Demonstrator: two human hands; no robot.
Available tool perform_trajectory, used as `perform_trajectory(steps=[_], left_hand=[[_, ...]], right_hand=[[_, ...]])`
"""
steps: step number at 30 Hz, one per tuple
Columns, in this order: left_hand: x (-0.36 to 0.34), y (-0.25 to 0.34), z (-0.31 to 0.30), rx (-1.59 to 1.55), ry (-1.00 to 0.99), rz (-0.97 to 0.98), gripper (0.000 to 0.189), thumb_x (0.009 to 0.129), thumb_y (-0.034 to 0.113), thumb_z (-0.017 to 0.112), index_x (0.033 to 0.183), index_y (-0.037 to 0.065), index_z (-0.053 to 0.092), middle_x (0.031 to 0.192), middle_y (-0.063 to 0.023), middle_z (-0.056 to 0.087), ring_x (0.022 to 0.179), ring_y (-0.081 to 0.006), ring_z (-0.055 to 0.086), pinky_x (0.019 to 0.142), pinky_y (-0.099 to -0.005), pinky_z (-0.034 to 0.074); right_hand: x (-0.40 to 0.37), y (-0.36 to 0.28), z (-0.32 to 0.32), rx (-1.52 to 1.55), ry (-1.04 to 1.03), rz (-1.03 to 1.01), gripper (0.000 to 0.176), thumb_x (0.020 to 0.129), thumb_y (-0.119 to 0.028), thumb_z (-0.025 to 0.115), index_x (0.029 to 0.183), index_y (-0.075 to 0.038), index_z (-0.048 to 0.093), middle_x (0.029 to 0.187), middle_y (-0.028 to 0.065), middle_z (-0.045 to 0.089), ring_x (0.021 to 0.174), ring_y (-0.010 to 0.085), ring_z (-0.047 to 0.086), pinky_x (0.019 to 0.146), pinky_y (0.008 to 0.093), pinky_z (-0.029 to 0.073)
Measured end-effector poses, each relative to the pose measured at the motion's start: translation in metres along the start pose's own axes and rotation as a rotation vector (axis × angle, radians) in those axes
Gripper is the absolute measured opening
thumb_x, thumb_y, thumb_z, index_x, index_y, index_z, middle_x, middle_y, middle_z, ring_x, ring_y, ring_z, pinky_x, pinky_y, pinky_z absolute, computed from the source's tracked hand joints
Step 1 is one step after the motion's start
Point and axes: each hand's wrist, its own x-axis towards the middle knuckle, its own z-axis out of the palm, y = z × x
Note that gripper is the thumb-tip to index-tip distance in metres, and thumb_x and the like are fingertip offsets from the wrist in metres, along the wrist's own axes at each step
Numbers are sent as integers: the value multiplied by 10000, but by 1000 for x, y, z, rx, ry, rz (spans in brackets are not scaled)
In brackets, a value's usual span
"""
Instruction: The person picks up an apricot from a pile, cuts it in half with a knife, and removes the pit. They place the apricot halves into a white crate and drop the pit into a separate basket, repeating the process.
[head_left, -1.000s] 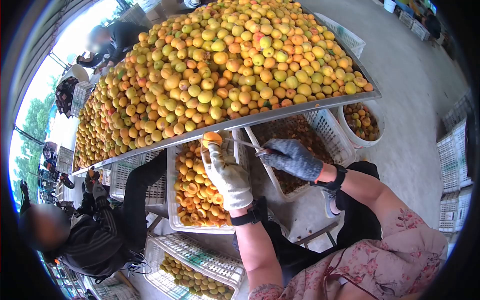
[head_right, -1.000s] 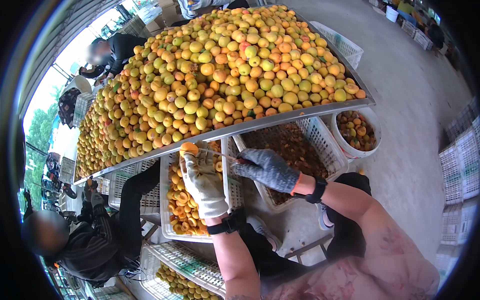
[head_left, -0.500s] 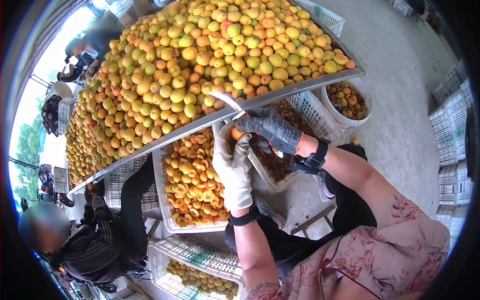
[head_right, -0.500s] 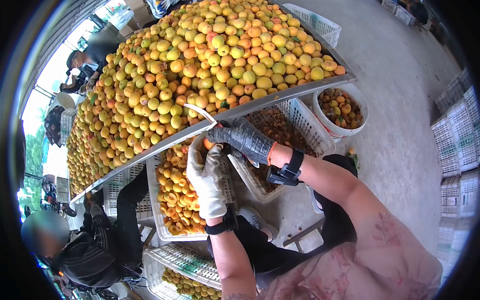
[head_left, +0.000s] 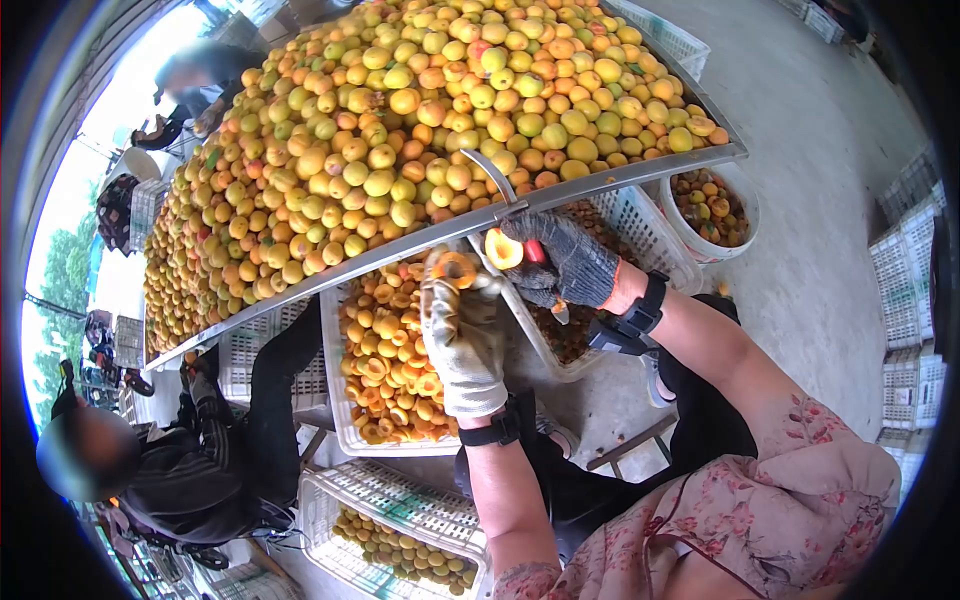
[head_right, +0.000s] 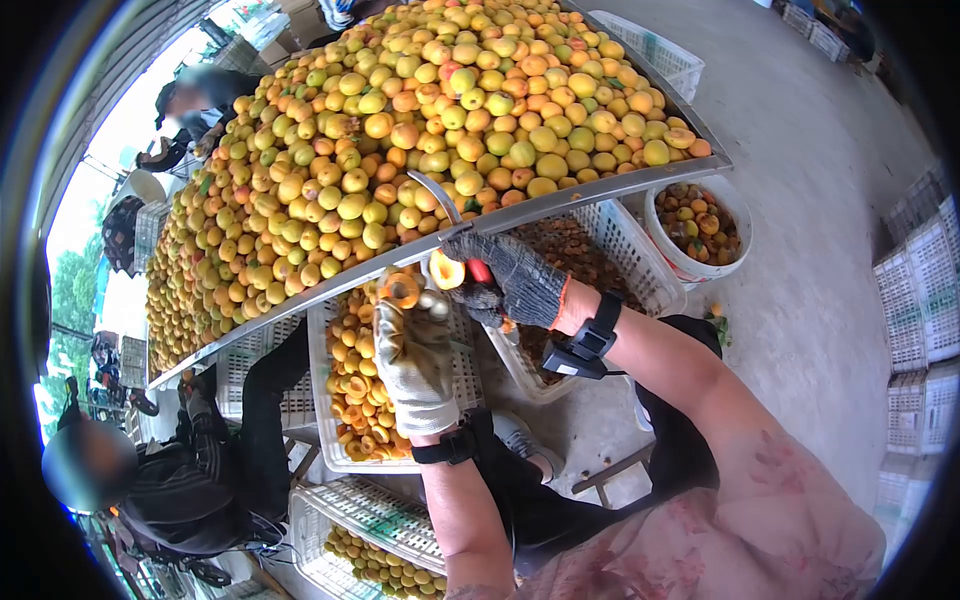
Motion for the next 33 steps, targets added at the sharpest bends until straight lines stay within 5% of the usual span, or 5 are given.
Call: perform_trajectory(steps=[5,7,15,21,33], left_hand=[[3,39,-28,-28,51,267,297,973,173,496,1221,9,502,1044,-66,603,849,-162,583,768,-284,520],[1,45,-37,47,60,277,285,966,169,505,1198,4,518,1068,-72,606,865,-173,590,767,-291,523],[3,26,-10,92,-8,104,407,940,56,477,1328,-44,413,1068,-82,588,833,-158,592,733,-269,509],[-2,6,13,281,17,-3,400,918,30,501,1309,-39,454,1105,-126,598,875,-190,630,794,-299,543],[-1,-22,32,277,-15,-155,417,894,-12,489,1303,-68,431,1037,-130,627,791,-182,655,690,-262,558]], right_hand=[[34,24,25,-436,61,34,142,873,-191,627,896,-52,605,651,29,579,376,73,447,334,238,356],[87,61,10,-759,96,-397,128,855,-162,651,910,-46,640,686,0,603,474,35,465,398,217,355],[41,1,47,-769,97,-418,171,836,-163,694,964,-53,668,713,-13,618,502,35,507,419,194,380],[24,-13,37,63,91,-396,146,899,-191,599,926,-48,598,604,0,516,407,93,453,362,239,377],[35,-25,21,51,297,-615,144,892,-196,603,941,-62,588,595,-15,469,426,88,440,375,246,377]])
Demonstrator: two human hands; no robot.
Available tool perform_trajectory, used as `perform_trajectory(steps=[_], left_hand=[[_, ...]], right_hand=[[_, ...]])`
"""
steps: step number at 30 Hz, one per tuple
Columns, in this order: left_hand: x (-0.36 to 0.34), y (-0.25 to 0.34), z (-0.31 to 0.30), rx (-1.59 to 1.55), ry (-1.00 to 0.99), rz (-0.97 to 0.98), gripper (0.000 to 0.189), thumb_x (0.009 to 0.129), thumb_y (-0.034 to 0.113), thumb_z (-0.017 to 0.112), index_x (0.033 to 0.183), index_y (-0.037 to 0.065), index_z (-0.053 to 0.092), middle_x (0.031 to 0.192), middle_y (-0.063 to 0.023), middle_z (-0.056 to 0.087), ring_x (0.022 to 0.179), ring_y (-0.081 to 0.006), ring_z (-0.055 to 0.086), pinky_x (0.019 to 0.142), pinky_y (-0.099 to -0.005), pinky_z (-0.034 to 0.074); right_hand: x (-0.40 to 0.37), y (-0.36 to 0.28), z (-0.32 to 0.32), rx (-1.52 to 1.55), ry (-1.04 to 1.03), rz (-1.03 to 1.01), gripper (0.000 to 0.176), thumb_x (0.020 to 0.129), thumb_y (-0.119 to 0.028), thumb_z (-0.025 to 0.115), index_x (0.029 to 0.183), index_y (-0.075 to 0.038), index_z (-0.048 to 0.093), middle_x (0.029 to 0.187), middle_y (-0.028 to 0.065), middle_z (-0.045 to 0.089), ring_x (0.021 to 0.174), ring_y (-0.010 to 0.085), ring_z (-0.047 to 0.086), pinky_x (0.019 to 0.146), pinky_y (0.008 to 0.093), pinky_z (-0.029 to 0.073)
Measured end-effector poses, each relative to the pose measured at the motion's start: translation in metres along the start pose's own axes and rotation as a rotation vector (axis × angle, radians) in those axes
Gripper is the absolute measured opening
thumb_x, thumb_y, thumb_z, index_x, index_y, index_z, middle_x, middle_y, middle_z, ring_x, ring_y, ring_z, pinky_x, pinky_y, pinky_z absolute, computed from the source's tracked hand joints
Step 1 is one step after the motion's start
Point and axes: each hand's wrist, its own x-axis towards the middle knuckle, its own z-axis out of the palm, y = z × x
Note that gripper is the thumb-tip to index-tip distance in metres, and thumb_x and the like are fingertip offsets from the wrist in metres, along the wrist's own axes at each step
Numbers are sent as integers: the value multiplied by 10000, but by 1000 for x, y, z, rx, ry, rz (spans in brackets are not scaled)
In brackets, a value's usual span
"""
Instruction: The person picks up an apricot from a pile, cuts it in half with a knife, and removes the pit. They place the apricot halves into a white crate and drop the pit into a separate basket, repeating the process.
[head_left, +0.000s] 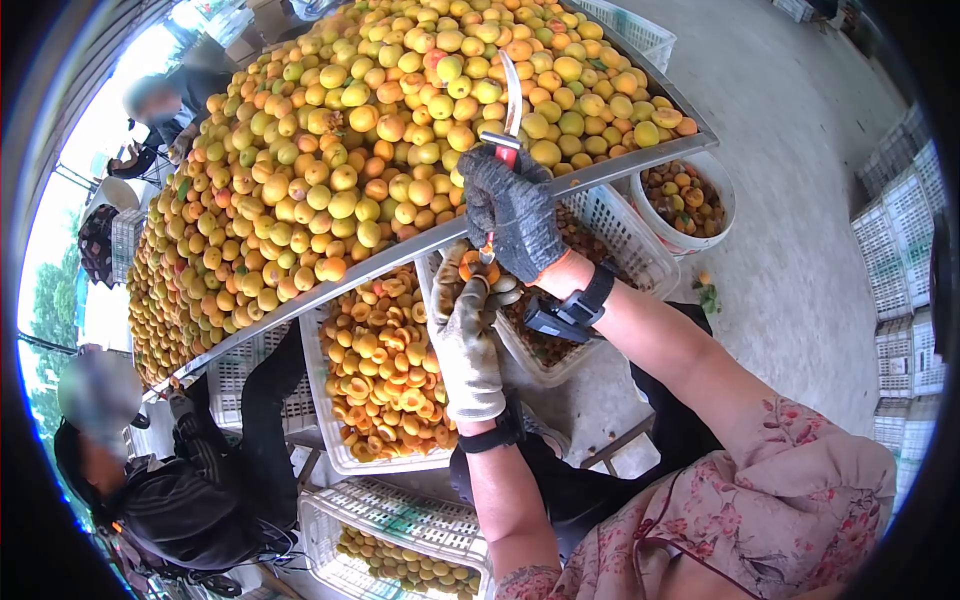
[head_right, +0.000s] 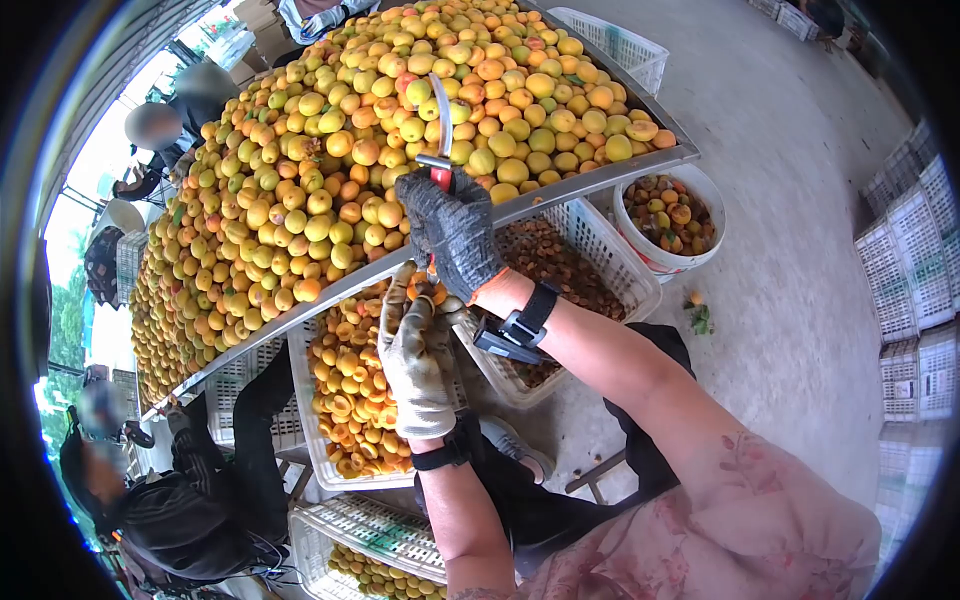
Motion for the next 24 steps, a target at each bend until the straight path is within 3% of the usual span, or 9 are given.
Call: perform_trajectory(steps=[8,10,12,14,16,17,20,22,24], left_hand=[[6,3,7,10,100,-47,365,881,-7,485,1244,-36,512,1013,-109,639,811,-173,650,685,-277,555],[13,-10,-8,264,104,-23,306,892,3,482,1189,-23,554,1003,-66,642,804,-145,632,694,-258,533],[18,-20,-21,985,81,408,239,883,18,516,1108,14,599,941,-67,652,778,-180,625,702,-272,513],[13,-10,-15,1395,124,448,169,835,81,601,995,79,655,920,-166,634,811,-338,621,742,-381,503],[14,-9,-27,1568,181,345,148,844,110,606,977,70,658,929,-163,639,818,-342,626,737,-389,506],[13,-1,-35,1503,272,336,160,844,100,608,992,79,663,918,-159,638,814,-333,631,734,-389,510],[20,30,-66,1456,571,327,290,833,58,620,1122,88,629,990,-164,621,884,-328,629,765,-400,509],[18,45,-88,1402,649,225,539,836,55,616,1343,58,433,1183,-234,518,1047,-361,569,864,-393,483],[17,44,-113,1447,712,210,598,832,99,633,1373,49,382,1223,-234,502,1096,-367,547,910,-409,464]], right_hand=[[13,20,-11,393,74,303,130,906,-223,586,889,-99,552,622,-48,437,448,86,391,432,251,347],[15,23,-15,395,46,305,134,917,-229,574,879,-103,550,619,-51,438,454,82,384,450,242,338],[17,22,-19,330,1,340,131,916,-226,580,885,-103,545,611,-54,435,450,80,379,445,240,334],[29,9,-26,-144,-113,257,174,890,-206,617,794,-63,590,611,-27,528,520,75,493,503,255,432],[41,18,-25,-1027,-174,-262,173,869,-198,647,831,-30,649,678,9,618,621,90,572,592,247,479],[42,22,-25,-1041,-173,-258,188,796,-236,702,807,-56,650,643,97,610,606,178,591,584,330,466],[28,32,-2,-1180,-298,-271,198,789,-250,686,839,-61,656,709,131,641,650,227,625,627,360,484],[26,56,18,-1267,-428,-346,198,764,-235,656,868,-67,652,767,153,653,735,328,642,669,438,491],[35,90,45,-1366,-484,-323,187,757,-238,637,838,-69,643,763,155,650,734,356,629,670,468,482]])
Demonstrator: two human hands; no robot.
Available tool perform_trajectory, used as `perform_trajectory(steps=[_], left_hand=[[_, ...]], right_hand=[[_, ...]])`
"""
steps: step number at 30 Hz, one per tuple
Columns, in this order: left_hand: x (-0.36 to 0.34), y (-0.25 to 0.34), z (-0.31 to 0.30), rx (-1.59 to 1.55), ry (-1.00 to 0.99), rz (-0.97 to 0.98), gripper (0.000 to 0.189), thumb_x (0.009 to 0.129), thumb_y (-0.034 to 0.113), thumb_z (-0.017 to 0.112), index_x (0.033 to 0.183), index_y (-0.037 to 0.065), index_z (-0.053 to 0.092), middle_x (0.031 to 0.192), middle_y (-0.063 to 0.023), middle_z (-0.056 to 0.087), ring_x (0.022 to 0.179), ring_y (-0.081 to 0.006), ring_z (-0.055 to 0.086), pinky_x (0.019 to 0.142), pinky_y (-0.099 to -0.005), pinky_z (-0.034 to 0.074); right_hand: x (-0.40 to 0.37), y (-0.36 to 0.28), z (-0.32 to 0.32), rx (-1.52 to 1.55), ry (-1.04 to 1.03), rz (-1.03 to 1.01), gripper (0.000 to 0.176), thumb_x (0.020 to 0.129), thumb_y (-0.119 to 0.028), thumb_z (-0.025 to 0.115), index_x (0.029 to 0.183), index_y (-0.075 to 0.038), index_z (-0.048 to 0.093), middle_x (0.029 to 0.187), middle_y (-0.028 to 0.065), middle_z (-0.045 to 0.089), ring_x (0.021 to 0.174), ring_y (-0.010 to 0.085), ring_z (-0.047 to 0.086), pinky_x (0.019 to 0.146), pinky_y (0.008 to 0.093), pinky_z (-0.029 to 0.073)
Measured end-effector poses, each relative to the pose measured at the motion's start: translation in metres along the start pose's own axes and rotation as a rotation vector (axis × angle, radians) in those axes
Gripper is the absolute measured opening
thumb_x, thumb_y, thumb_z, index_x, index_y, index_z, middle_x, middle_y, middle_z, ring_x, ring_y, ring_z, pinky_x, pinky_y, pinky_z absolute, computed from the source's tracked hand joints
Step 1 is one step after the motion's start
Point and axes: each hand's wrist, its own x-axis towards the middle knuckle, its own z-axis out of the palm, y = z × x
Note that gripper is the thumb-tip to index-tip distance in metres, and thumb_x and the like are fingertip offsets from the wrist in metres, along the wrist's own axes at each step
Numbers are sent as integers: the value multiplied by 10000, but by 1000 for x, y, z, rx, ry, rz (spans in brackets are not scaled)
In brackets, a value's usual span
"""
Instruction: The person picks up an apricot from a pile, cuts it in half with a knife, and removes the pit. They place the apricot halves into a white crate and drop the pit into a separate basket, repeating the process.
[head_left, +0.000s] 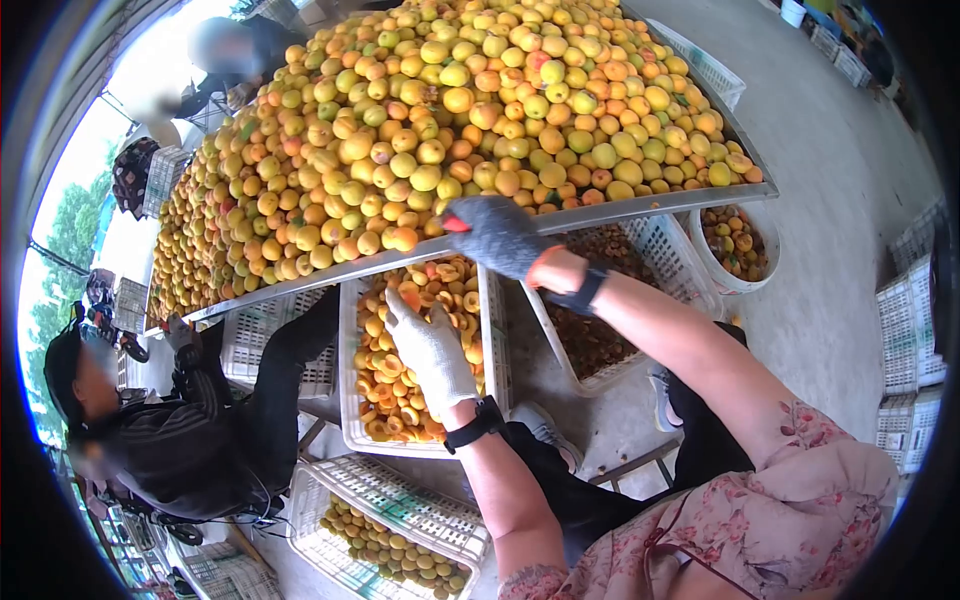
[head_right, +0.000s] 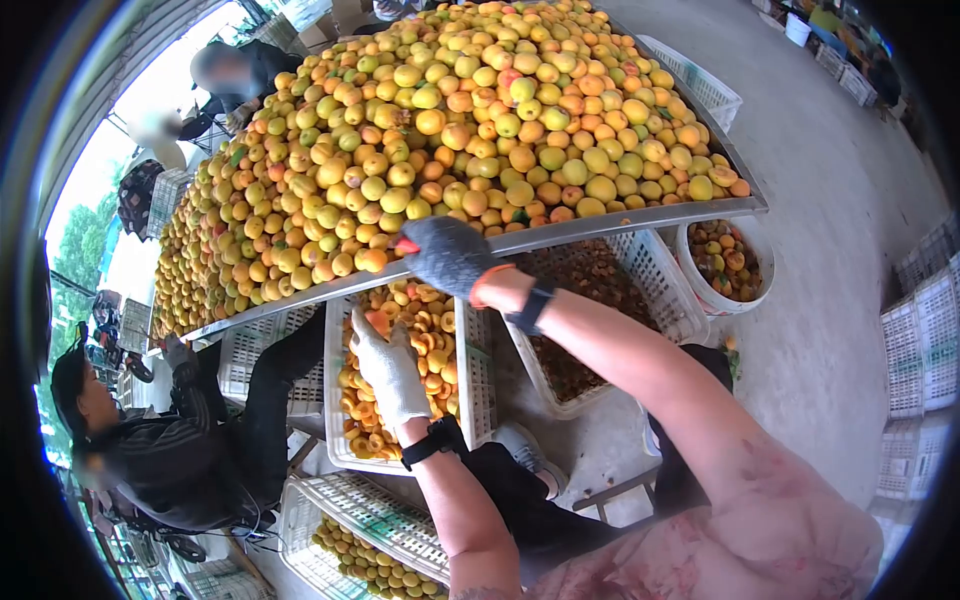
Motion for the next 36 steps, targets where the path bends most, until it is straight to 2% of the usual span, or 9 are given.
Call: perform_trajectory(steps=[10,14,18,22,25,28,32,34,36], left_hand=[[10,-18,-20,-31,193,55,504,835,135,650,1289,10,470,1238,-210,500,1119,-343,543,925,-404,461],[13,-15,-22,-202,418,42,414,858,107,631,1236,-5,503,1213,-197,512,1089,-325,557,910,-388,466],[9,-9,-24,-180,358,57,400,862,96,620,1230,-11,507,1193,-194,532,1076,-326,557,919,-397,459],[6,-3,-25,-212,305,56,420,856,91,624,1241,-17,496,1213,-193,524,1126,-337,524,942,-408,444],[4,0,-22,-210,288,65,415,857,84,622,1241,-14,498,1228,-198,511,1133,-337,525,954,-403,442],[4,5,-17,-216,231,77,415,857,80,623,1245,-4,503,1232,-194,506,1133,-334,528,950,-394,445],[2,13,-15,-486,153,-32,416,870,60,605,1264,-9,492,1251,-176,509,1131,-276,529,954,-354,437],[4,16,-11,-721,68,-98,421,900,68,571,1300,2,461,1285,-158,498,1126,-225,522,963,-329,425],[5,30,-11,-1202,-125,-164,444,928,86,536,1350,19,414,1302,-146,488,1134,-199,508,973,-317,411]], right_hand=[[41,-27,98,-193,22,-141,151,828,-194,595,880,-54,570,790,185,617,737,354,633,619,474,491],[20,-37,102,-270,-256,-152,300,782,-273,653,1011,-90,585,913,152,611,809,341,629,688,450,505],[37,-26,84,-153,19,-205,252,797,-251,653,984,-92,595,921,133,612,829,329,623,716,443,496],[84,8,50,-184,348,7,238,787,-244,643,958,-84,605,905,155,634,832,339,625,731,437,490],[124,33,32,-92,191,416,358,706,-313,670,930,-36,625,919,217,655,899,378,626,779,446,493],[139,55,42,-38,139,404,404,654,-349,708,882,-26,628,913,225,656,878,383,628,774,434,496],[129,69,26,323,169,416,384,643,-319,753,882,-38,645,785,139,664,741,254,648,687,383,510],[89,36,-14,924,-20,446,251,783,-232,722,900,-23,647,747,110,655,485,102,548,359,231,402],[58,15,-34,936,-105,511,307,850,-303,677,930,-9,637,724,107,659,334,66,437,296,211,367]])
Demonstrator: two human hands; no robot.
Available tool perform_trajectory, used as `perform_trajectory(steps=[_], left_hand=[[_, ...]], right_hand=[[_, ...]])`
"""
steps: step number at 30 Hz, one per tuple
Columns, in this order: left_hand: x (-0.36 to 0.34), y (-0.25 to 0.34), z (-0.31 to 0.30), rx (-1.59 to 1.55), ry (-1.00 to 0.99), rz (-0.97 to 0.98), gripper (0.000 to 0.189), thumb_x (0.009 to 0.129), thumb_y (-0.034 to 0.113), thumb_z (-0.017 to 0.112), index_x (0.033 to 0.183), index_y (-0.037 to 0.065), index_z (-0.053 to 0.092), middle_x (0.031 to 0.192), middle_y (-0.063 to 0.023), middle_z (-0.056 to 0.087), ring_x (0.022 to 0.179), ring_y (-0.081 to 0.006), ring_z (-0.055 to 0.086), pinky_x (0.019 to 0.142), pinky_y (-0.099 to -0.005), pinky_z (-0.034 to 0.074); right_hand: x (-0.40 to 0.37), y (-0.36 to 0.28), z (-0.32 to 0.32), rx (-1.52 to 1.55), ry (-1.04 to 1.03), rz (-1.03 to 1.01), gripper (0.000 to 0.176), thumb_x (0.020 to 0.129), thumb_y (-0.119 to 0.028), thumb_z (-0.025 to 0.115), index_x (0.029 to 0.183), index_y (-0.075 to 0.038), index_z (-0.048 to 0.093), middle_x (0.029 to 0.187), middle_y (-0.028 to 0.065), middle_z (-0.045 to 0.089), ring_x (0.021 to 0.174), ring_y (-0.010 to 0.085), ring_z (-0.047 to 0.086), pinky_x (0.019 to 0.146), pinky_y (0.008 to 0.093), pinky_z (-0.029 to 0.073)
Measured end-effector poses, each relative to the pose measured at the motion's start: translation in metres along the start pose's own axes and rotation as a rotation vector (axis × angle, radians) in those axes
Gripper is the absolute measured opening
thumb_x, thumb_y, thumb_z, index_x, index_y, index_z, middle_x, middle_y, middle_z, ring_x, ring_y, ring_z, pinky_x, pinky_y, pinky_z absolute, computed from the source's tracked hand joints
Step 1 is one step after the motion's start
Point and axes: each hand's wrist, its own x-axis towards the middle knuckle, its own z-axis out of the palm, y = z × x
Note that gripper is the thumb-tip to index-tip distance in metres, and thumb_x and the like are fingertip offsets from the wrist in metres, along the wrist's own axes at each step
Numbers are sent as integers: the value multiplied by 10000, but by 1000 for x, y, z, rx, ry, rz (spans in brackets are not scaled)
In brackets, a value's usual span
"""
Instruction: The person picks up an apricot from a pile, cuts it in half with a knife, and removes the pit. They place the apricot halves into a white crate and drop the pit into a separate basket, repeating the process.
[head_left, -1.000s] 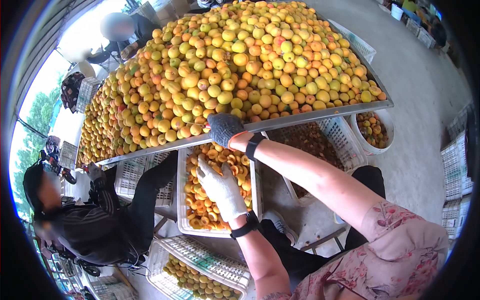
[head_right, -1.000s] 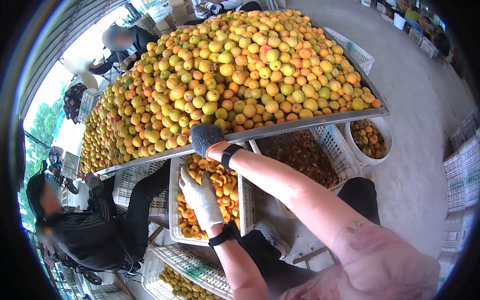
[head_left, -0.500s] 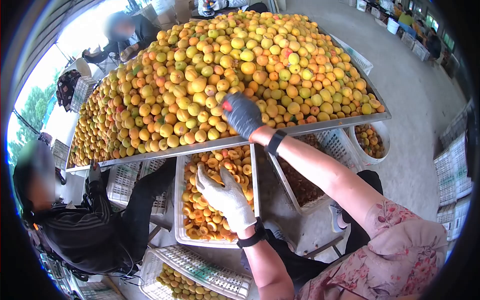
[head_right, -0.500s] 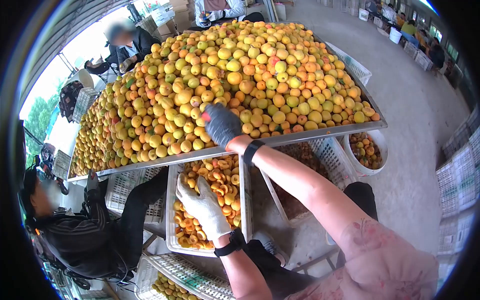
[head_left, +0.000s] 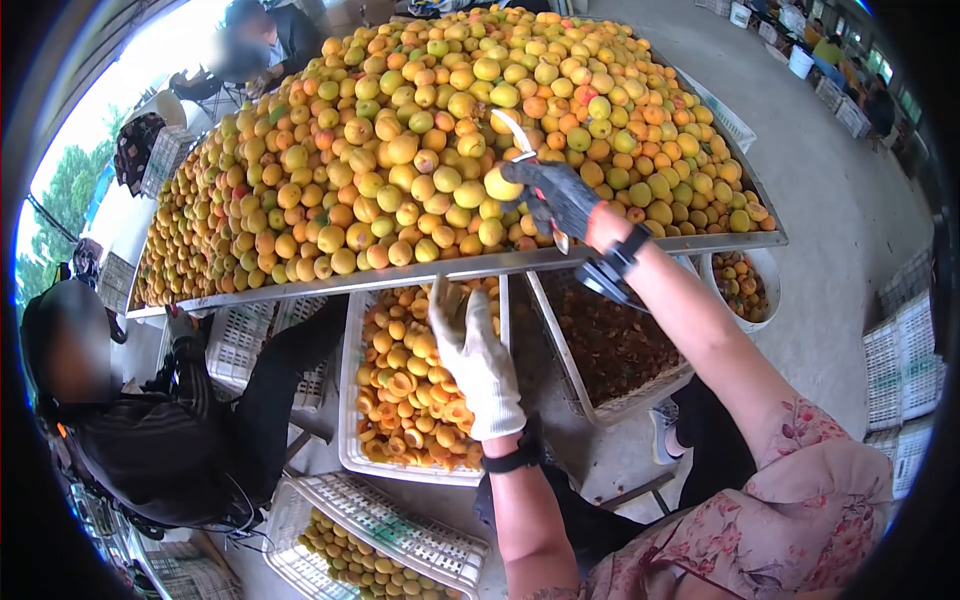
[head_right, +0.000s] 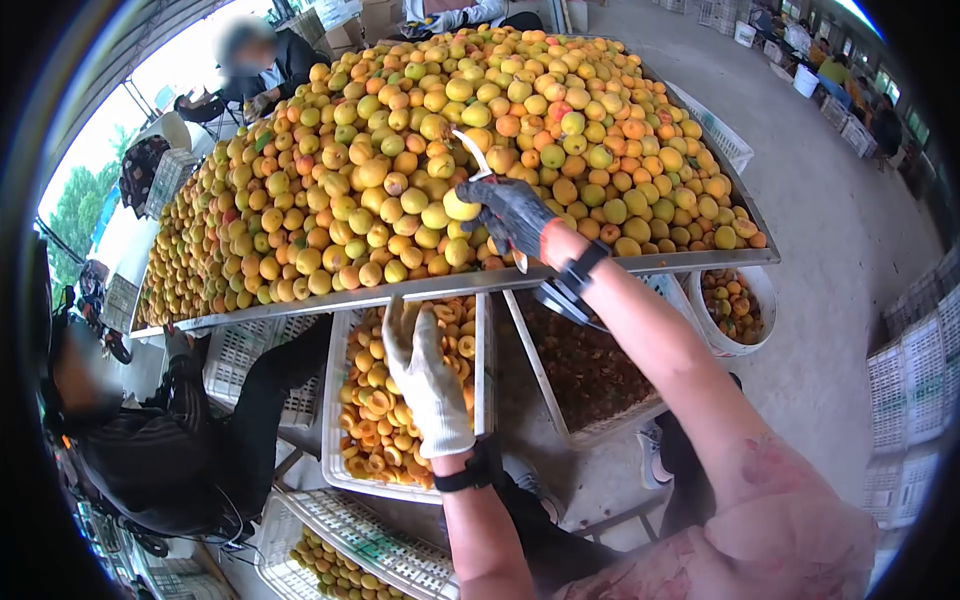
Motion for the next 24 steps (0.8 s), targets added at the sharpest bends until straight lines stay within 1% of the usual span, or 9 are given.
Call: perform_trajectory(steps=[4,7,11,12,13,14,16,17,24], left_hand=[[-9,-7,31,116,-124,210,461,947,113,508,1389,77,385,1286,-154,491,1085,-184,526,942,-292,421],[-13,-6,36,-53,-142,-7,402,950,135,504,1336,60,422,1166,-120,558,976,-170,576,847,-288,477],[2,-34,1,-699,-226,-209,391,986,348,363,1209,57,499,1012,-119,604,854,-227,605,723,-351,515],[-4,-23,2,-754,-305,-98,405,971,354,383,1203,47,510,1019,-118,617,855,-226,610,708,-356,510],[-6,-17,-1,-789,-314,-131,399,971,332,398,1207,29,505,1033,-123,618,847,-224,615,722,-344,513],[-9,-12,-1,-830,-326,-168,394,970,311,413,1210,12,501,1046,-127,618,839,-223,620,737,-333,516],[-20,-3,6,-812,-262,-176,395,971,311,409,1204,8,507,1046,-134,622,839,-228,619,730,-327,511],[-25,-1,8,-791,-194,-179,396,972,311,405,1198,4,514,1046,-141,626,838,-233,619,724,-321,506],[-41,-1,18,-632,-132,-163,398,979,308,401,1139,-18,562,897,-113,663,696,-161,618,577,-213,460]], right_hand=[[-52,28,8,11,-41,51,288,845,-321,686,902,-43,642,653,54,629,337,63,429,295,202,331],[-94,18,23,-80,-86,96,240,858,-327,676,920,-98,642,619,-34,549,367,42,394,316,192,275],[-120,22,18,-14,-203,-40,179,919,-268,607,974,-101,637,693,-52,560,477,8,426,389,159,287],[-131,20,18,21,-215,-34,163,934,-248,589,985,-101,638,714,-53,567,506,-4,431,404,150,287],[-135,27,11,-60,-215,-22,181,934,-216,590,1025,-65,631,748,-52,587,559,24,493,459,181,377],[-138,37,11,-60,-214,-23,181,934,-216,590,1025,-65,631,748,-52,587,559,24,493,459,181,377],[-150,48,15,-346,-132,-523,222,922,-191,607,1062,-19,625,785,-24,620,602,73,544,546,242,461],[-155,48,13,-333,-161,-404,238,912,-175,619,1064,9,625,758,14,631,643,108,569,624,285,490],[-181,48,18,-420,-79,-307,271,917,-225,606,1059,3,644,670,70,617,599,123,568,578,300,464]])
